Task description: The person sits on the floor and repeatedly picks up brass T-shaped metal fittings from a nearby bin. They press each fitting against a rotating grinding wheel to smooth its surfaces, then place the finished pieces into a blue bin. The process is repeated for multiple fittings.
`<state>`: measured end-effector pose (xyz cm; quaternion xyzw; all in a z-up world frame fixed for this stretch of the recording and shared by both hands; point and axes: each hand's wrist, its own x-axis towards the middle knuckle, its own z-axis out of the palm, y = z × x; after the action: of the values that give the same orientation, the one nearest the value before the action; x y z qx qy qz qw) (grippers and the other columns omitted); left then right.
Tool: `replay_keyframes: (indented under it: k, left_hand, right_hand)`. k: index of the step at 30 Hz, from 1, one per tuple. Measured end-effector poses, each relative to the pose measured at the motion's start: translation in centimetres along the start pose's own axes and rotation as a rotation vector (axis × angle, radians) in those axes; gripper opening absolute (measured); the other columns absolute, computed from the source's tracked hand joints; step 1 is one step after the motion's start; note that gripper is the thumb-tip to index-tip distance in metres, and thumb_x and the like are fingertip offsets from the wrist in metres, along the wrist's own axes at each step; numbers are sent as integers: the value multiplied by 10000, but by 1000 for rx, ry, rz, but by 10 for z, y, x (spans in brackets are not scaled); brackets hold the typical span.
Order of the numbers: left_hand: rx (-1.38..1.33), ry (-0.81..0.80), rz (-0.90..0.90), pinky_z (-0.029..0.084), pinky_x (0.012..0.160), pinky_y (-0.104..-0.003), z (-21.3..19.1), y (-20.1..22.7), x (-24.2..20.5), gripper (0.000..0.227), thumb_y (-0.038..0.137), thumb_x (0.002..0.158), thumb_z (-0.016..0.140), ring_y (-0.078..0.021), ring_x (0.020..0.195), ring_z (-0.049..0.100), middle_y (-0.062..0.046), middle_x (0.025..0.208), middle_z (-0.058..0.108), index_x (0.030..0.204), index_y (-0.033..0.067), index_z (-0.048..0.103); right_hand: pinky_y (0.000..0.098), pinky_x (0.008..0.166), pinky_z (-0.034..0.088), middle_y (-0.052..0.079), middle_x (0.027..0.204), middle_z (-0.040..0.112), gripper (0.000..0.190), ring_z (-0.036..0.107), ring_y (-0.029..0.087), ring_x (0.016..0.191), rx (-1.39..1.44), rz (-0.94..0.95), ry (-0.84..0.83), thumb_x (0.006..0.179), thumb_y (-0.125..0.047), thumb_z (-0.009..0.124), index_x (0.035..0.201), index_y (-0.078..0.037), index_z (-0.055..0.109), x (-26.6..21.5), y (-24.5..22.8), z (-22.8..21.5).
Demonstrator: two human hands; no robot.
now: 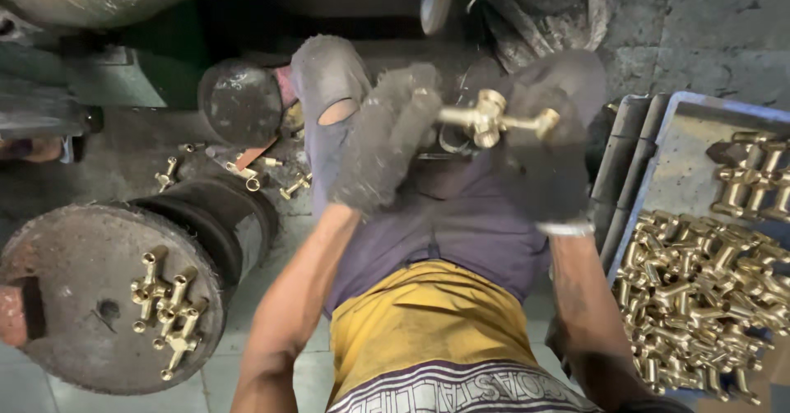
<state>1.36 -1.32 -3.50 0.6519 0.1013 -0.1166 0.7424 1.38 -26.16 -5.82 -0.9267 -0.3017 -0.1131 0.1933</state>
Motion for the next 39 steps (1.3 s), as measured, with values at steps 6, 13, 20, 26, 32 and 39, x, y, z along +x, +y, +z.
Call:
replay_keyframes:
  k: [6, 13, 20, 26, 32, 39]
  left_hand:
    - [182, -69, 65, 496, 641, -266, -27, -22, 66, 396, 315, 1061, 539, -81, 753, 596, -4, 931, 626, 1372, 72, 568]
    - [234, 95, 256, 520, 721, -343, -24, -71, 117, 333, 280, 1087, 503, -191, 795, 609, -83, 1008, 665, 1302, 47, 603]
    - [611, 135, 589, 487, 905, -447, -28, -100, 140, 252, 152, 1100, 467, -386, 1055, 593, -219, 1181, 609, 1263, 5, 592]
    - [383, 168, 221, 502, 833, -454, -28, -118, 147, 229, 150, 1092, 477, -385, 952, 611, -224, 1053, 635, 1151, -15, 625]
    - [650, 220, 427, 482, 800, -434, -31, -130, 154, 214, 154, 1115, 484, -342, 948, 582, -197, 1064, 619, 1189, -6, 606]
    - [721, 228, 359, 497, 717, -450, -36, -147, 166, 205, 128, 965, 576, -381, 849, 613, -230, 965, 635, 1118, -3, 612]
  right_hand:
    - [335, 686, 517, 34, 845, 605, 159, 609, 142, 753, 707, 548, 35, 986, -70, 607, 1096, -77, 492, 36, 24, 61]
    - [301, 538, 480, 42, 796, 553, 246, 541, 136, 620, 1451, 975, 143, 1059, -146, 613, 1221, -6, 493, 45, 51, 127]
    - [350, 743, 490, 90, 1040, 561, 210, 559, 188, 880, 963, 546, 184, 1126, -123, 601, 1253, 4, 491, 19, 84, 184]
    - [347, 664, 455, 81, 966, 556, 154, 547, 185, 807, 1060, 789, 37, 1113, -191, 609, 1196, -72, 557, 10, 97, 200]
    - [355, 517, 388, 53, 782, 528, 103, 502, 188, 635, 1498, 1200, -53, 1085, -265, 623, 1103, -166, 599, 17, 94, 204]
    - [301, 560, 398, -9, 805, 536, 167, 510, 107, 673, 1294, 1004, -51, 1069, -256, 614, 1008, -103, 586, 30, 99, 210]
